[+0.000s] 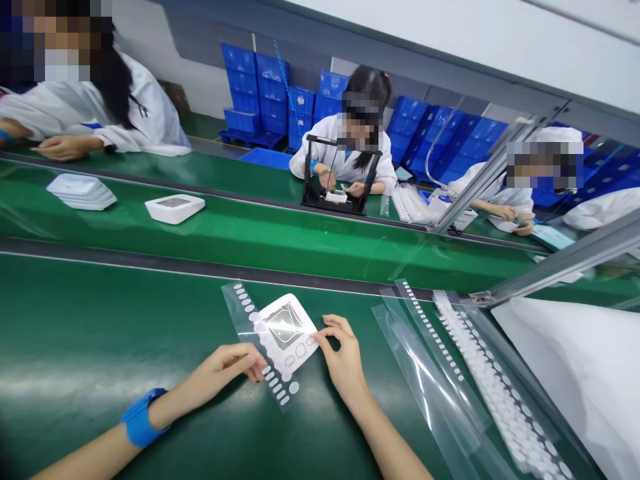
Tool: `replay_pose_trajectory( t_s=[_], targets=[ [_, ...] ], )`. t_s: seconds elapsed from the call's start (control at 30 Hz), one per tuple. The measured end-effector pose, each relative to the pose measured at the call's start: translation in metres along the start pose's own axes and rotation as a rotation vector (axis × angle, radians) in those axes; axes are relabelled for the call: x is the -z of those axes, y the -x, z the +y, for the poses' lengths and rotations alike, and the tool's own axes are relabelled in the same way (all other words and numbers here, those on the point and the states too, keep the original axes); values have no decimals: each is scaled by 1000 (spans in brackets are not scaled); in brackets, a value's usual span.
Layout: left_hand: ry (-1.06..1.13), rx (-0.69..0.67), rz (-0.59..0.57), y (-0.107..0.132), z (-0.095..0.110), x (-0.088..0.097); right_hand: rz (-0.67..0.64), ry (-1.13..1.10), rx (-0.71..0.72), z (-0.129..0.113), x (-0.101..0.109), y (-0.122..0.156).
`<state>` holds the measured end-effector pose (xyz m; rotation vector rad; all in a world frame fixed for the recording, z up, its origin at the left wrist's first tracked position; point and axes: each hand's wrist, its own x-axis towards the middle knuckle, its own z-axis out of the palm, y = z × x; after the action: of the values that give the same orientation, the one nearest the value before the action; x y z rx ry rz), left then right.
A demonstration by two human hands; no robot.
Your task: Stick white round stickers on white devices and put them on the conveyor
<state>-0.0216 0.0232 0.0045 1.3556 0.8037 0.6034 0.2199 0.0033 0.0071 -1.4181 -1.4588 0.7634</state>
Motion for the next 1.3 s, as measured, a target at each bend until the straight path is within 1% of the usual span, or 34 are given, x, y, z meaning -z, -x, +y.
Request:
replay_pose_trajectory(
  t_s=[0.07, 0.17, 0.3, 0.67, 0.97, 1.17, 1.3],
  targets=[
    [-38, -13, -16, 0, 0, 4, -48, -59, -75, 8, 5, -9],
    [-65, -26, -30, 0, -1, 3, -106, -162, -131, 13, 4, -10],
    [-63, -17, -28, -1, -1, 2, -100, -202, -159, 11, -1, -6],
    [-74, -19, -33, 0, 1, 2, -54, -218, -143, 10, -3, -3],
    [-67, -12, -32, -1, 2, 2, -39, -171, -135, 10, -5, 0],
    [-74, -12, -30, -1, 0, 2, -38, -146, -104, 11, -6, 2],
    [-114, -9, -43, 0, 3, 2, 8, -262, -132, 13, -7, 1]
  ],
)
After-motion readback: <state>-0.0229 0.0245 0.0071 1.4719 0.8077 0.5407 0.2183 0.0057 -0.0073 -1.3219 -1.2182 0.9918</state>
